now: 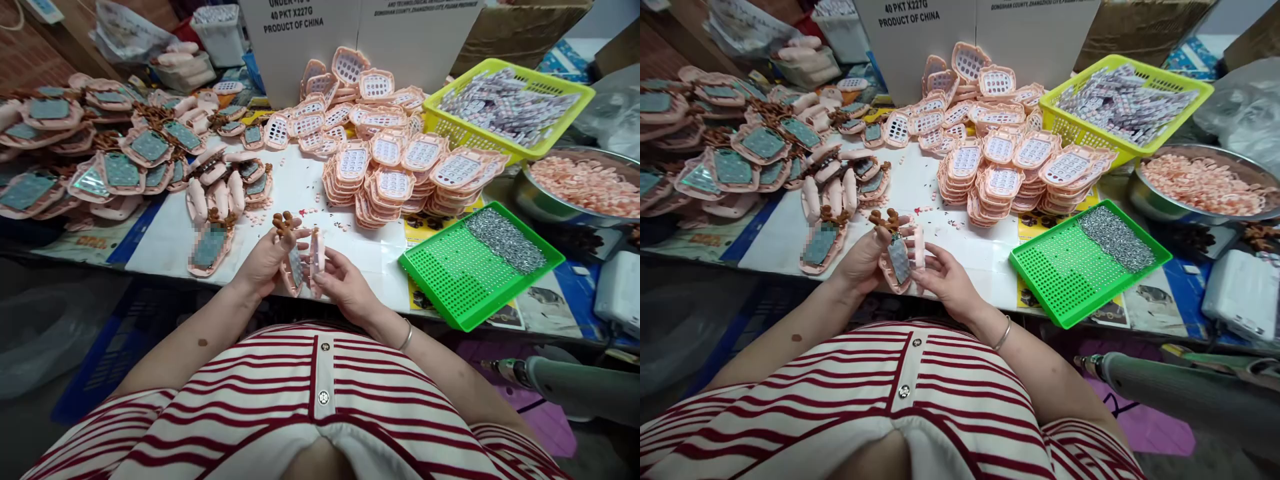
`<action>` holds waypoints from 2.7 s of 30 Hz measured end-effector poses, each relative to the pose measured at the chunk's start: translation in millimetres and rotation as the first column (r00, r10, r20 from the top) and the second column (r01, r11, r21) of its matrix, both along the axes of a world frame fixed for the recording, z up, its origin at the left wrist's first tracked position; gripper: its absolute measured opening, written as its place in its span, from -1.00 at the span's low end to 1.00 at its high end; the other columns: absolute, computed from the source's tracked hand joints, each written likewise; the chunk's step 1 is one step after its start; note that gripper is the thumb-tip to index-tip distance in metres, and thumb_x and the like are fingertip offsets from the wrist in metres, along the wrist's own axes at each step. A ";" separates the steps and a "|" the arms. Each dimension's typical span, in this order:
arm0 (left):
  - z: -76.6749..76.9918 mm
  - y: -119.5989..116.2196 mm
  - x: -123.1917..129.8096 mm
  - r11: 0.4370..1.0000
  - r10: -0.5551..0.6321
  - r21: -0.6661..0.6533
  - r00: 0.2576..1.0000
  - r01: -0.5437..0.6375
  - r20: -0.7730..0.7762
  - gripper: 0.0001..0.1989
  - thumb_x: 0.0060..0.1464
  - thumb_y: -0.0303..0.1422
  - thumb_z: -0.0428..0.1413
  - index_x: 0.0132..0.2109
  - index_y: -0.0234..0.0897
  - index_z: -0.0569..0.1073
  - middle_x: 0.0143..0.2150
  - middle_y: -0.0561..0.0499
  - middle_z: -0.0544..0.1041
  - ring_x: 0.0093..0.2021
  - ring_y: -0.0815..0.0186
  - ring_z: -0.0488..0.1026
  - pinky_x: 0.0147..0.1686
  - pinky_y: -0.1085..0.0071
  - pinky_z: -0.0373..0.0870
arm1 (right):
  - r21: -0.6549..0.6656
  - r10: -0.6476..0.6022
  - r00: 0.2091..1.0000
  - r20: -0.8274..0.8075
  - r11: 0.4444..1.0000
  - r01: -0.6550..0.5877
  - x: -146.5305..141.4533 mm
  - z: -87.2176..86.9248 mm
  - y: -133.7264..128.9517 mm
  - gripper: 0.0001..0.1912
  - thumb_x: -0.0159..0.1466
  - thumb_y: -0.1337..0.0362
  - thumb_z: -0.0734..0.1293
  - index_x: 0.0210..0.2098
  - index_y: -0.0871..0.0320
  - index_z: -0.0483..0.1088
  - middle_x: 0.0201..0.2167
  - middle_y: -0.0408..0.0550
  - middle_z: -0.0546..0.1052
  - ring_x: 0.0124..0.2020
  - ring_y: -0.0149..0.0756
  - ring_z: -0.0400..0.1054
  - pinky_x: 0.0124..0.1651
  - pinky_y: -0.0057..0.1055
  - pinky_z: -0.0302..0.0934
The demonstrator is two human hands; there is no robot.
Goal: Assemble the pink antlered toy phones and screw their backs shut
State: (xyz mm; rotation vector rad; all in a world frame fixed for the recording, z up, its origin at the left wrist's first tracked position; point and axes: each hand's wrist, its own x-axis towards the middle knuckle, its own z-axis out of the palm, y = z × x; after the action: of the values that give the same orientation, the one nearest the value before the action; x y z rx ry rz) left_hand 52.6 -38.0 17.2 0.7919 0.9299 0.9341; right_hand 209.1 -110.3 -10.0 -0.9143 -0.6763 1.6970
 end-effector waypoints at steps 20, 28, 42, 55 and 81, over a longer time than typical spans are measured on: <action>13.1 -22.4 24.7 0.989 -0.072 0.126 0.996 0.078 -0.051 -0.25 -0.16 0.15 0.32 0.06 -0.27 0.47 0.24 -0.21 0.45 0.24 0.06 0.37 0.12 0.29 0.37 | 0.101 -0.005 0.994 0.109 0.995 -0.006 -4.4 -3.0 -4.7 -0.21 -0.07 0.19 0.62 0.10 0.05 0.29 0.06 -0.03 0.48 0.03 -0.28 0.43 0.25 -0.19 0.27; -3.4 -12.3 8.7 0.982 -0.168 -0.055 0.966 0.182 0.195 -0.48 -0.30 -0.17 0.49 -0.17 -0.30 0.57 -0.09 -0.13 0.65 -0.12 0.16 0.59 -0.20 0.33 0.54 | 0.250 0.170 0.958 0.231 0.941 -0.227 4.4 1.9 -7.0 -0.53 0.15 -0.01 0.45 -0.09 0.15 0.39 -0.18 -0.10 0.48 -0.15 -0.32 0.37 0.07 -0.29 0.30; 1.7 -22.1 9.4 0.987 -0.093 -0.120 0.985 0.111 0.143 -0.57 -0.34 -0.36 0.48 -0.22 -0.41 0.66 -0.25 -0.13 0.68 -0.25 0.24 0.60 -0.17 0.43 0.53 | 0.345 -0.201 0.384 0.901 0.870 -0.353 11.1 12.9 -17.7 -0.48 0.43 -0.02 0.10 0.17 0.24 0.16 -0.08 0.24 0.56 -0.24 -0.13 0.50 -0.26 -0.27 0.30; 7.6 -35.2 10.9 0.978 -0.025 0.207 1.000 0.027 -0.010 -0.64 -0.28 -0.32 0.48 -0.25 -0.26 0.66 -0.28 -0.02 0.68 -0.28 0.28 0.60 -0.20 0.40 0.52 | 0.629 -0.446 0.511 0.735 0.731 -0.266 23.0 3.1 -18.3 -0.63 0.44 0.14 0.15 0.17 0.15 0.19 0.01 0.11 0.54 -0.04 -0.22 0.48 -0.06 -0.28 0.40; 10.0 -38.2 24.3 0.849 0.059 0.492 0.889 0.194 -0.453 -0.53 0.01 -0.36 0.31 0.11 -0.20 0.57 0.03 -0.08 0.61 0.08 0.05 0.48 0.27 0.22 0.18 | 0.243 -0.339 0.923 0.180 0.925 0.293 14.5 -22.6 2.7 -0.58 0.28 -0.07 0.32 0.03 -0.06 0.24 0.06 -0.08 0.47 -0.03 -0.35 0.46 -0.01 -0.34 0.42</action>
State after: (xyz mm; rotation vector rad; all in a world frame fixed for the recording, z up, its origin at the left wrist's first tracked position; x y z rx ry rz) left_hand 76.9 -76.2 27.2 1.5626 1.0471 0.9699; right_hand 223.5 -107.6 -32.6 -1.0074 -0.7918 1.2211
